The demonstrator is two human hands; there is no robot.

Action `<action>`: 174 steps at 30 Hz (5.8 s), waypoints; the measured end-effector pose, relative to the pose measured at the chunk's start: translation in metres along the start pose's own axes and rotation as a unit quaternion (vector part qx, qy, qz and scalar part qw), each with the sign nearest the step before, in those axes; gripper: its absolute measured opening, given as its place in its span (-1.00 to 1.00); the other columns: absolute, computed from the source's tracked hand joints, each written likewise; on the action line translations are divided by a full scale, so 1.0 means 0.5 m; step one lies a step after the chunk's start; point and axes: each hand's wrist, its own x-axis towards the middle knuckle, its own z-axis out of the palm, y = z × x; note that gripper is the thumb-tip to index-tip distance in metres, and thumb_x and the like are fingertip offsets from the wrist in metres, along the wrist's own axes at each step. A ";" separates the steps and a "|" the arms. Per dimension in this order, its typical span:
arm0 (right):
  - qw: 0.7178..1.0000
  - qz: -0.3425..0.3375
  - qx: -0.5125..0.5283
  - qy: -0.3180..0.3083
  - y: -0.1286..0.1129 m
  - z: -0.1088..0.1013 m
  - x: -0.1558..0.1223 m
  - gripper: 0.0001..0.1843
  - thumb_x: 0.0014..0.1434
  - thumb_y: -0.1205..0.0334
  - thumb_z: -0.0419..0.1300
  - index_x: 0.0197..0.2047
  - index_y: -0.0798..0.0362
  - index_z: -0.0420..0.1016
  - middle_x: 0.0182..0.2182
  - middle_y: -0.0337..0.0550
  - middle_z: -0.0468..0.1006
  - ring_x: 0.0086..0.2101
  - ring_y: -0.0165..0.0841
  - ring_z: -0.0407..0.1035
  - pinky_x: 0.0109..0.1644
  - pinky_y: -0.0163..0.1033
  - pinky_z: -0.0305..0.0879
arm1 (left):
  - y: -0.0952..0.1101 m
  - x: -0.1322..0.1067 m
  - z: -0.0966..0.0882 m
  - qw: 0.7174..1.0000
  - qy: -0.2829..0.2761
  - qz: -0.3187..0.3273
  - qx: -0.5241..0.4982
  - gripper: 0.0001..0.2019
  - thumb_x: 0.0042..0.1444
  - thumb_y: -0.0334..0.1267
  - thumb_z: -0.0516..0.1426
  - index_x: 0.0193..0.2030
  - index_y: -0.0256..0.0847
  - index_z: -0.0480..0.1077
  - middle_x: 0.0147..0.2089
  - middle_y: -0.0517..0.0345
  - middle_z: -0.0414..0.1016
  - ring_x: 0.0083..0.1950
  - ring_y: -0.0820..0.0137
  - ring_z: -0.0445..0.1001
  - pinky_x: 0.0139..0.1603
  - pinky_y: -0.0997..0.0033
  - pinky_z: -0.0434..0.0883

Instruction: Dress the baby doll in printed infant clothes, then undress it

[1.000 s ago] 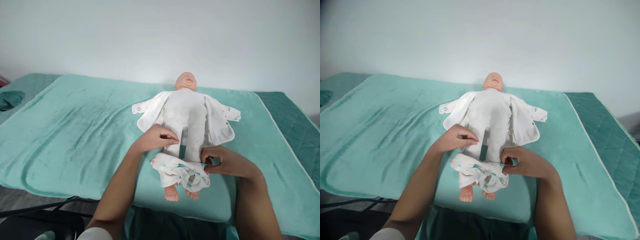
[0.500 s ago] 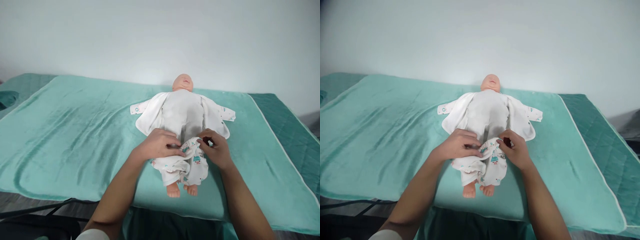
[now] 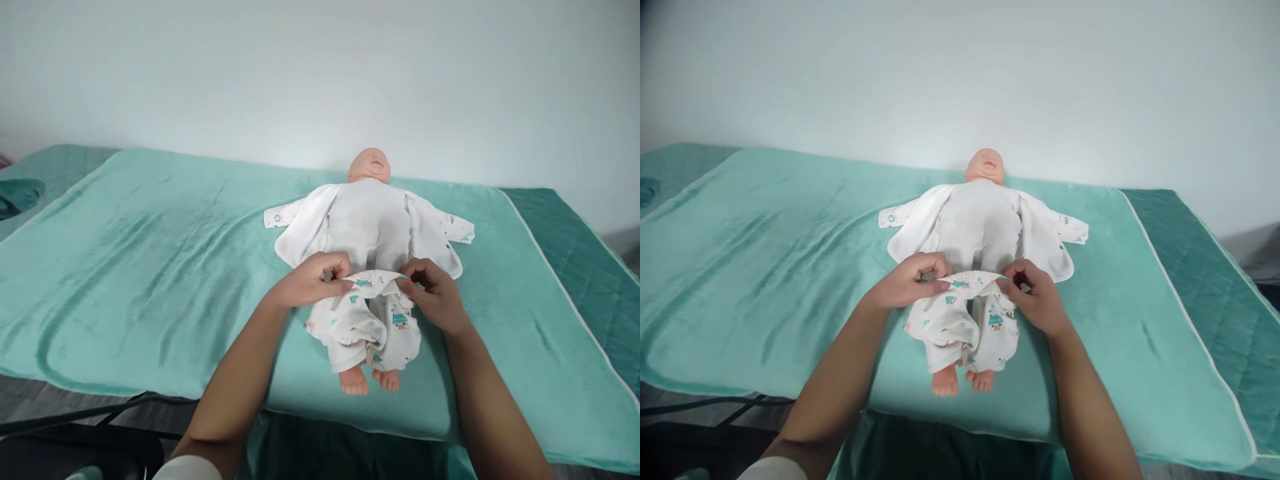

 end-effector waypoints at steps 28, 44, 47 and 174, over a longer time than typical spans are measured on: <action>0.988 0.036 0.014 0.151 0.048 0.016 0.094 -0.72 0.22 -0.06 0.23 -0.24 -0.02 0.38 -0.45 -0.30 0.33 -0.41 -0.39 0.21 -0.32 -0.28 0.19 | -0.086 0.063 -0.009 0.935 0.324 -0.003 -0.142 -0.69 0.01 -0.14 0.30 -0.12 -0.13 0.40 -0.31 0.26 0.37 -0.34 0.48 0.31 -0.28 0.50 0.26; 0.991 0.092 0.095 -0.036 0.062 -0.013 0.053 -0.74 0.14 0.09 0.29 -0.14 -0.02 0.39 -0.30 -0.28 0.53 -0.33 -0.38 0.36 -0.25 -0.26 0.35 | -0.089 0.033 -0.080 0.976 0.076 -0.102 -0.179 -0.71 -0.11 -0.29 0.30 -0.21 -0.26 0.42 -0.29 0.19 0.36 -0.30 0.51 0.33 -0.32 0.56 0.24; 0.989 0.109 0.099 -0.018 0.057 -0.008 0.056 -0.74 0.16 0.07 0.27 -0.14 0.00 0.40 -0.28 -0.25 0.55 -0.33 -0.38 0.38 -0.29 -0.28 0.32 | -0.095 0.028 -0.084 0.981 0.050 -0.093 -0.162 -0.72 -0.11 -0.30 0.30 -0.24 -0.26 0.39 -0.28 0.20 0.36 -0.28 0.50 0.32 -0.29 0.54 0.24; 0.992 -0.107 -0.049 0.053 0.027 -0.002 0.251 -0.67 0.17 -0.07 0.28 -0.37 -0.01 0.34 -0.37 -0.26 0.36 -0.35 -0.37 0.20 -0.24 -0.23 0.17 | -0.088 0.186 -0.085 0.937 0.252 0.104 0.217 -0.84 0.30 -0.19 0.08 -0.29 -0.14 0.21 -0.19 0.13 0.39 -0.14 0.33 0.33 -0.07 0.33 0.27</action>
